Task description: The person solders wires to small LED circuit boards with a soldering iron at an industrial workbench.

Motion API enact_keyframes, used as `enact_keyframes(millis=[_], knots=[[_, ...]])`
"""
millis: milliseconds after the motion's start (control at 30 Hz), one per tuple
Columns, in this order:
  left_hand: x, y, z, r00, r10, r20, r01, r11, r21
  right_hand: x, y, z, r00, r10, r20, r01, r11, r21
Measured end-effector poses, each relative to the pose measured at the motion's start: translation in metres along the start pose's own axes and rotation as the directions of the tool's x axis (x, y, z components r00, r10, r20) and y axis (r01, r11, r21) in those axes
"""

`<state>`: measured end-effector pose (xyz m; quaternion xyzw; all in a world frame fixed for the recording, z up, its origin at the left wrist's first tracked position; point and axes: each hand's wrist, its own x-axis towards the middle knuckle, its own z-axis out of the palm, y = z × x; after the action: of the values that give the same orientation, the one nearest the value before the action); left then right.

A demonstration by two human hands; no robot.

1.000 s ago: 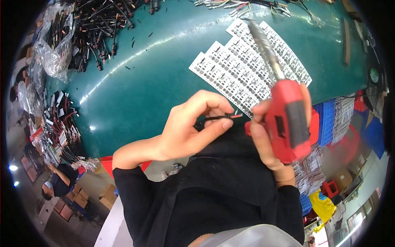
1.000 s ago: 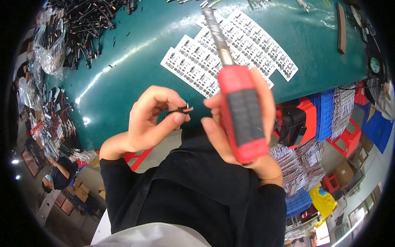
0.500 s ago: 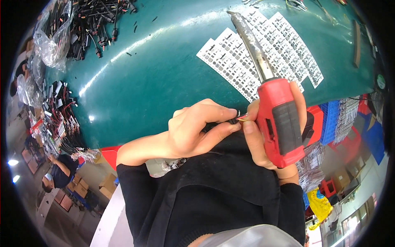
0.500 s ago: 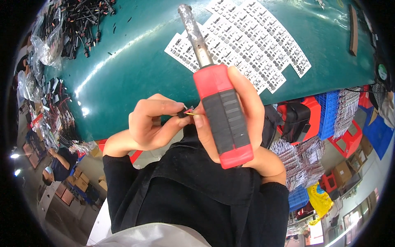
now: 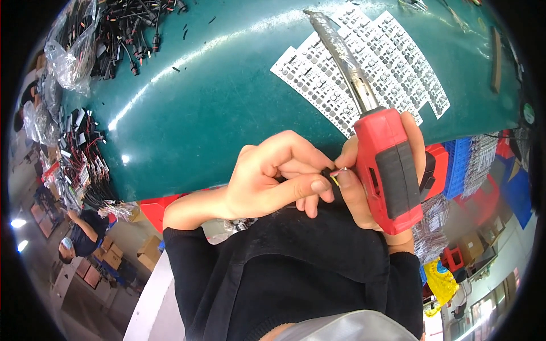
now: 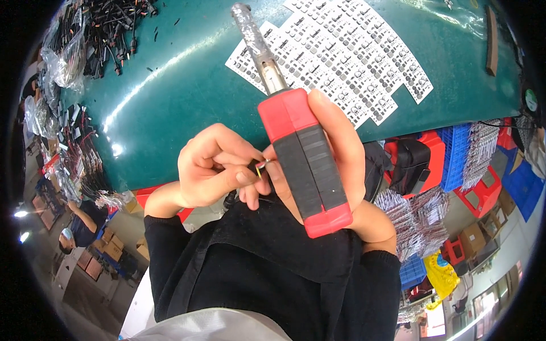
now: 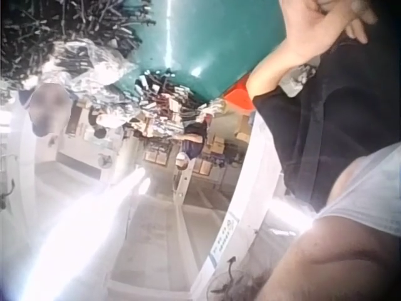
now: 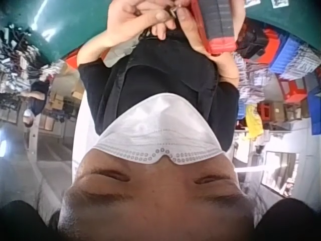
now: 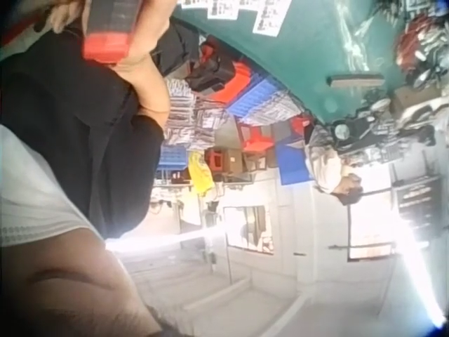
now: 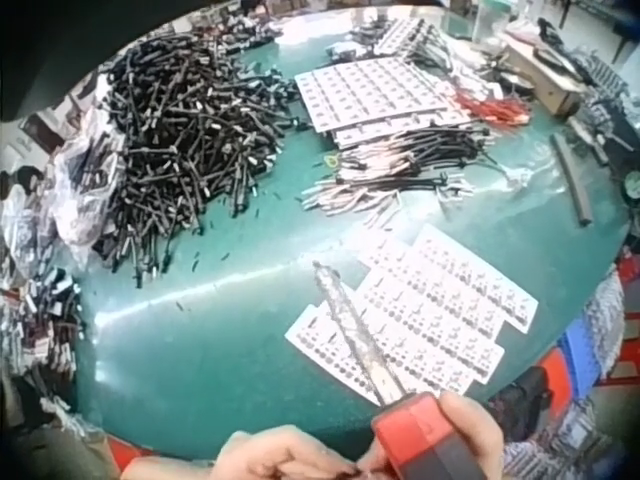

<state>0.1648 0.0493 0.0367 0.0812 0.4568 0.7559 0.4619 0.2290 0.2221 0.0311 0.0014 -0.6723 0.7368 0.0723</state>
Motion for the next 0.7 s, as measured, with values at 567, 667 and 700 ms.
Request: enact_keyframes(millis=[567,667,700], knots=[[-0.004,-0.004,-0.01,0.968,0.242,0.067,-0.25,0.895,0.37,-0.001,-0.001,-0.002,0.994,0.077,0.082,-0.074,0.997,-0.034],[-0.006,-0.003,-0.01,0.973,0.221,0.065,-0.229,0.9,0.37,-0.002,0.004,0.002,0.998,-0.047,0.043,0.042,0.992,0.116],[-0.007,-0.002,-0.01,0.981,0.188,0.052,-0.194,0.915,0.353,-0.002,0.005,0.002,0.998,-0.047,0.045,0.041,0.992,0.117]])
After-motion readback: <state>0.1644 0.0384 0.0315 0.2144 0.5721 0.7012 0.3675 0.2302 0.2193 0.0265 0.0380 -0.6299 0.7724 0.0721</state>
